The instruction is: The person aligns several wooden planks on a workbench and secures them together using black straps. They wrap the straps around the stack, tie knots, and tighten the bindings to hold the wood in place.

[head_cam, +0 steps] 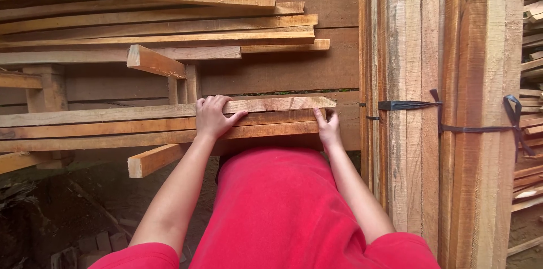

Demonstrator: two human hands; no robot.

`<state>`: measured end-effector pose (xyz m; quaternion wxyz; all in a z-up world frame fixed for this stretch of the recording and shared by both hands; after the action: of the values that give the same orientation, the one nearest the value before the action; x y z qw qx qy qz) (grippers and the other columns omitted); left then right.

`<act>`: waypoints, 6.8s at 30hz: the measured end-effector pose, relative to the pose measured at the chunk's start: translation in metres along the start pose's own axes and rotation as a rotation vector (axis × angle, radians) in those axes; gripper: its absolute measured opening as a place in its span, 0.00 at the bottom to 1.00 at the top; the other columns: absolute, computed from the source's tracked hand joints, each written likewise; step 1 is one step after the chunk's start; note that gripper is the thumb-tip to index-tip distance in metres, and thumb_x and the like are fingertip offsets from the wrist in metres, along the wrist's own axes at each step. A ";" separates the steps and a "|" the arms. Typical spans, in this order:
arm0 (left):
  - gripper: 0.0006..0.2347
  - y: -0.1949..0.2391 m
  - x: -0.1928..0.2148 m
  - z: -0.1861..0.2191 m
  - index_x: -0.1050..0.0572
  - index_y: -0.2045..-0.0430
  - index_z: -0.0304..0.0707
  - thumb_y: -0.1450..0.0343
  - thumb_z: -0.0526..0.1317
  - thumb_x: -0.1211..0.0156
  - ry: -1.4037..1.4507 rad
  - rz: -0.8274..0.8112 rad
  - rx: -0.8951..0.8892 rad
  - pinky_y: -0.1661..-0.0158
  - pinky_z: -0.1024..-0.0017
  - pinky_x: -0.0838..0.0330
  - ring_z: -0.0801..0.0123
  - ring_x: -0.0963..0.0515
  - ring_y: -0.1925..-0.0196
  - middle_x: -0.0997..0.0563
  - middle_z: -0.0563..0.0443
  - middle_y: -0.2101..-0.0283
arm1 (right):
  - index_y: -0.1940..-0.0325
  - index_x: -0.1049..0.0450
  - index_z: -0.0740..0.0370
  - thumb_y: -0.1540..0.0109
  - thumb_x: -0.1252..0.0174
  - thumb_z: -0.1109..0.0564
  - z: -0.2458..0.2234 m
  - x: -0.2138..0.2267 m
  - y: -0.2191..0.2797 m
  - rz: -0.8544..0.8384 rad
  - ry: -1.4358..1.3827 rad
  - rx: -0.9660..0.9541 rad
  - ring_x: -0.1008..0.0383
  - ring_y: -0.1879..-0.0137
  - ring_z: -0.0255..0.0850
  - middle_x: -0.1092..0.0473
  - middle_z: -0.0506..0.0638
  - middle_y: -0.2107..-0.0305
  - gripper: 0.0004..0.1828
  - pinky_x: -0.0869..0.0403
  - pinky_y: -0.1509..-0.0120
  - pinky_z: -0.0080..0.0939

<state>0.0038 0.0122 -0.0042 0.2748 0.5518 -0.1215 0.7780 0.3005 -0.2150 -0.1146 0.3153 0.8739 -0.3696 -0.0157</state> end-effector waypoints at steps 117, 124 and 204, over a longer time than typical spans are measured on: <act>0.23 0.003 -0.027 -0.002 0.25 0.59 0.51 0.30 0.68 0.49 -0.245 0.092 -0.089 0.46 0.60 0.42 0.66 0.22 0.55 0.22 0.56 0.62 | 0.43 0.24 0.53 0.30 0.47 0.40 -0.037 0.013 -0.035 -0.137 -0.103 0.068 0.35 0.40 0.41 0.31 0.51 0.50 0.19 0.39 0.31 0.43; 0.20 0.002 -0.021 -0.001 0.24 0.60 0.54 0.28 0.65 0.51 -0.218 0.076 -0.070 0.45 0.61 0.42 0.66 0.22 0.55 0.22 0.57 0.64 | 0.37 0.25 0.45 0.40 0.35 0.41 -0.091 0.013 -0.012 -0.296 -0.345 -0.275 0.20 0.57 0.44 0.23 0.54 0.59 0.28 0.22 0.54 0.42; 0.45 0.125 0.202 -0.421 0.50 0.31 0.34 0.34 0.57 0.27 1.884 -0.148 1.413 0.32 0.62 0.36 0.53 0.38 0.27 0.44 0.37 0.32 | 0.21 0.44 0.48 0.45 0.41 0.48 -0.134 -0.568 0.245 -0.368 1.432 1.130 0.53 0.22 0.65 0.50 0.58 0.25 0.46 0.55 0.24 0.80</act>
<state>-0.4483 0.1764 0.0446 -0.0659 -0.2049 0.6194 0.7550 -0.2329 0.1004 0.0141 -0.0117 0.7439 0.1049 0.6599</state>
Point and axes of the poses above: each hand's wrist, its own y-axis away from the middle knuckle, its own x-axis out of the back of the hand, z = x × y, the point moved 1 cm from there along -y, towards the middle knuckle
